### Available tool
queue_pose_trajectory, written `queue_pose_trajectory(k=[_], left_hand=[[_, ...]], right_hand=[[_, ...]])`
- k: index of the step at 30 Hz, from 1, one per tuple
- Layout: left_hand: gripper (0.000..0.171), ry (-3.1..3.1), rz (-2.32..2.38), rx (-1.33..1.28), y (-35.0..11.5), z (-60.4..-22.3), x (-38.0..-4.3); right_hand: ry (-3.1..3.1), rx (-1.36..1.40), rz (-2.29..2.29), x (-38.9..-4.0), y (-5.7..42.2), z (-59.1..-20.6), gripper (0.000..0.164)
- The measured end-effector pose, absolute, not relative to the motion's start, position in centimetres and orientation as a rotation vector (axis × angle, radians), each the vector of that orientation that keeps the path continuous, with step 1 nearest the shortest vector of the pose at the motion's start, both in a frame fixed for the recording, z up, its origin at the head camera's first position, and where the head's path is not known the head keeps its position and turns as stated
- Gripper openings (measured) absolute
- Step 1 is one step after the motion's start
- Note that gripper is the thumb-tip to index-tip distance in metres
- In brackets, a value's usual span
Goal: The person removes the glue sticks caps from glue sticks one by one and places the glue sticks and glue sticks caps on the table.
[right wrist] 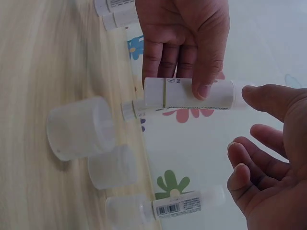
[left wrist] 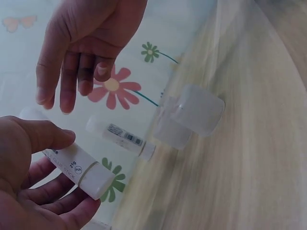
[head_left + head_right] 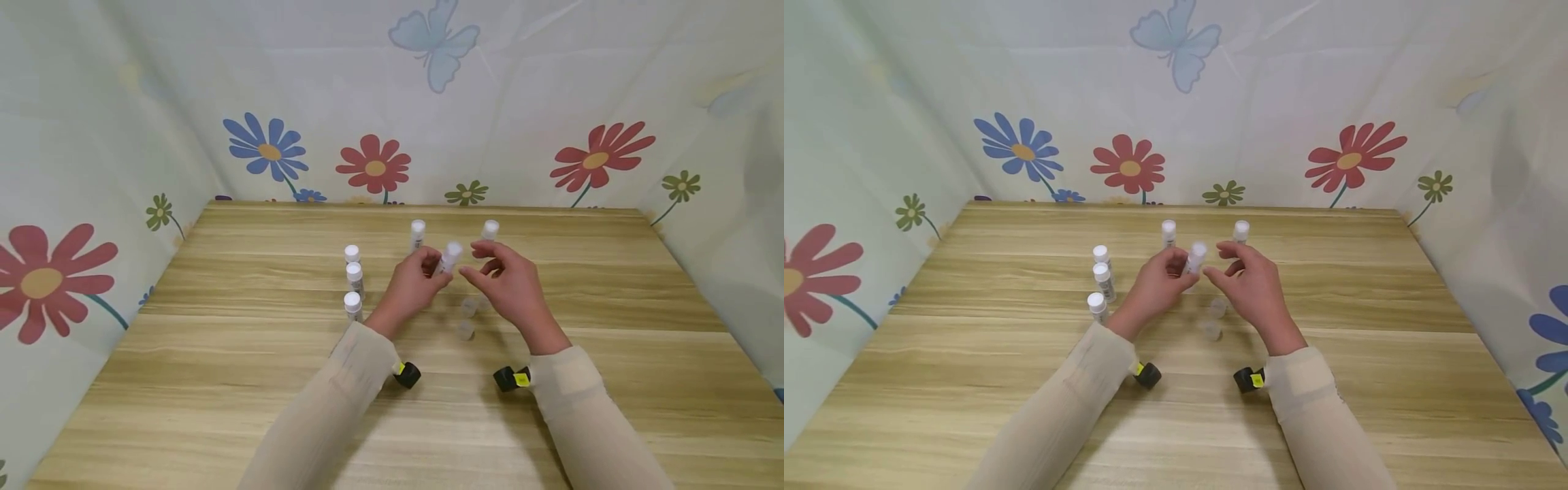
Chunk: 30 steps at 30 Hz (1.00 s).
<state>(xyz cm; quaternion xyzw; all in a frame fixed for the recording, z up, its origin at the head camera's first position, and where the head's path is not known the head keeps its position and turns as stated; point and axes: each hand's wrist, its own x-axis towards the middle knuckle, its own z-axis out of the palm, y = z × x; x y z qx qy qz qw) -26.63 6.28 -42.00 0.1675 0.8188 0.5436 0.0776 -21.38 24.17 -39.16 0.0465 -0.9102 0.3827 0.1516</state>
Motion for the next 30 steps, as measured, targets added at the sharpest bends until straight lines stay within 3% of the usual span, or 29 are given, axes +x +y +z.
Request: queue_pose_trajectory(k=[30], left_hand=[[0.029, 2.772, 1.308, 0.713, 2.4, -38.1, -21.9]], right_hand=[[-2.506, 0.288, 1.199, -18.5, 21.3, -37.1, 0.04]])
